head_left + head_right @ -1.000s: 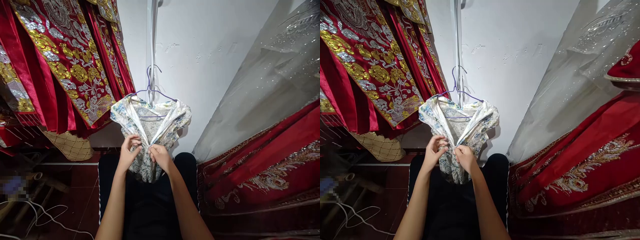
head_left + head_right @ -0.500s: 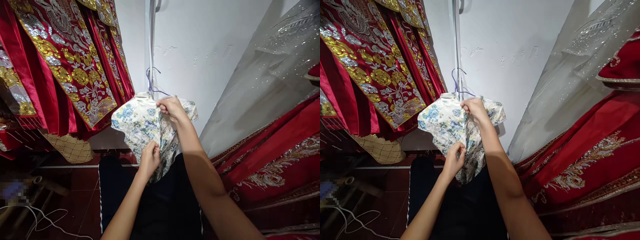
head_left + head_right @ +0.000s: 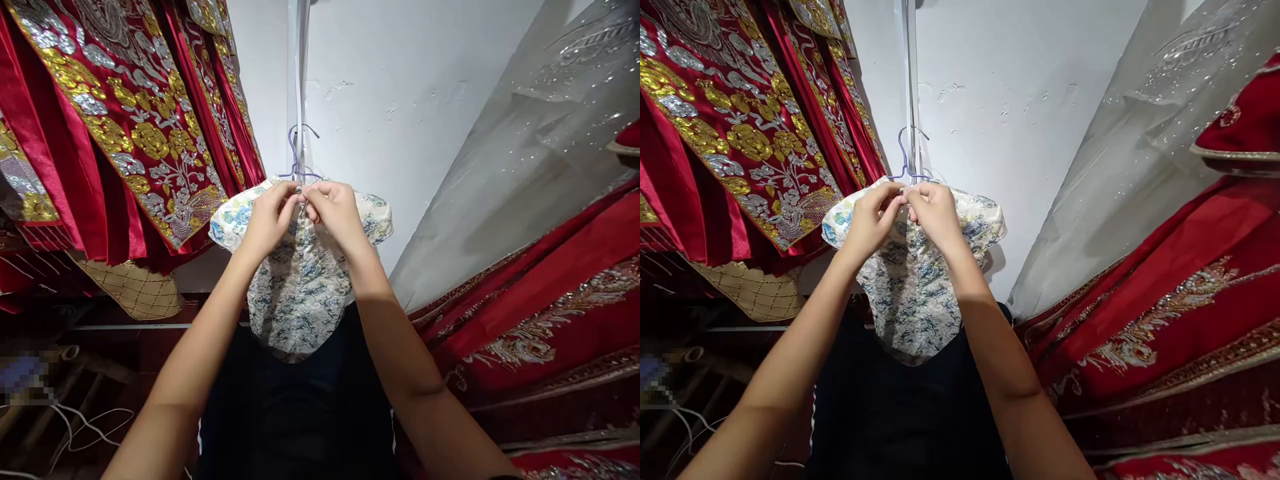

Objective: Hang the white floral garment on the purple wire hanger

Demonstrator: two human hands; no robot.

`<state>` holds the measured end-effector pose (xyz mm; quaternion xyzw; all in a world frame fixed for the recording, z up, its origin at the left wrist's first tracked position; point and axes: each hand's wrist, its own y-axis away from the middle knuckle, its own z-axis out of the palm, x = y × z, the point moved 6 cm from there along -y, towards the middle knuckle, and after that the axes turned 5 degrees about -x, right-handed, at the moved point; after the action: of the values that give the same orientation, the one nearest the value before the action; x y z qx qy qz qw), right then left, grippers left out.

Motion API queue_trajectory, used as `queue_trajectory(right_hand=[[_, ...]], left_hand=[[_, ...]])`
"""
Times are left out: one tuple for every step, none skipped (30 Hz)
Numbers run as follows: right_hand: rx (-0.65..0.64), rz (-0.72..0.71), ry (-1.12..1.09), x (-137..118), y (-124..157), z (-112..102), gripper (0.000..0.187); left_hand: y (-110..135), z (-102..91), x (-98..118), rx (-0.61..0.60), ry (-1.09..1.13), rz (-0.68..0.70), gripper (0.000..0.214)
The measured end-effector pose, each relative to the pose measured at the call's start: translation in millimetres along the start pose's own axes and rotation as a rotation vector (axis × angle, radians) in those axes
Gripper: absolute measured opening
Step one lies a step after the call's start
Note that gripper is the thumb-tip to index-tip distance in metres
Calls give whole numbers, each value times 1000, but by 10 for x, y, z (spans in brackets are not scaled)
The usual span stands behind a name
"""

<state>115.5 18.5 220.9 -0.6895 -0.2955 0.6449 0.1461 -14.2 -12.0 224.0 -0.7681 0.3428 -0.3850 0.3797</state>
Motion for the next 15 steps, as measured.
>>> queue_trajectory(right_hand=[[21,5,5,38,0,-5,25],[47,22,14,112,14,-13,25],[71,46,29,216,46,-18,24],[82,77,51,340,98,-14,24],[74,112,70,473,169,5,23],[47,150,76,605,257,39,23],[9,187,59,723,360,87,23],[-26,217,20,816,472,142,23],[-49,238,-33,879,587,199,24],[-66,251,-87,912,698,261,24],[-82,255,-134,920,799,329,24],[-100,254,-170,909,887,400,24],[-120,248,-191,890,960,473,23],[-138,240,-202,872,1018,538,23],[-146,233,-210,864,1064,588,23]], left_hand=[[-93,-7,24,-20,-39,41,14],[-151,-17,40,-30,-74,66,12],[-179,-44,42,-23,-101,78,11],[-181,-96,23,5,-113,77,11],[-161,-181,-25,55,-109,62,11],[-117,-302,-107,133,-90,34,12],[-47,-454,-226,238,-53,-5,12],[55,-621,-383,358,4,-60,13],[190,-788,-563,488,82,-117,14],[353,-925,-763,603,191,-188,15],[535,-1007,-971,683,329,-279,18],[722,-1024,-1157,714,469,-379,20],[925,-987,-1305,731,592,-485,22],[1152,-904,-1418,768,711,-604,22],[1390,-774,-1490,812,823,-735,22]])
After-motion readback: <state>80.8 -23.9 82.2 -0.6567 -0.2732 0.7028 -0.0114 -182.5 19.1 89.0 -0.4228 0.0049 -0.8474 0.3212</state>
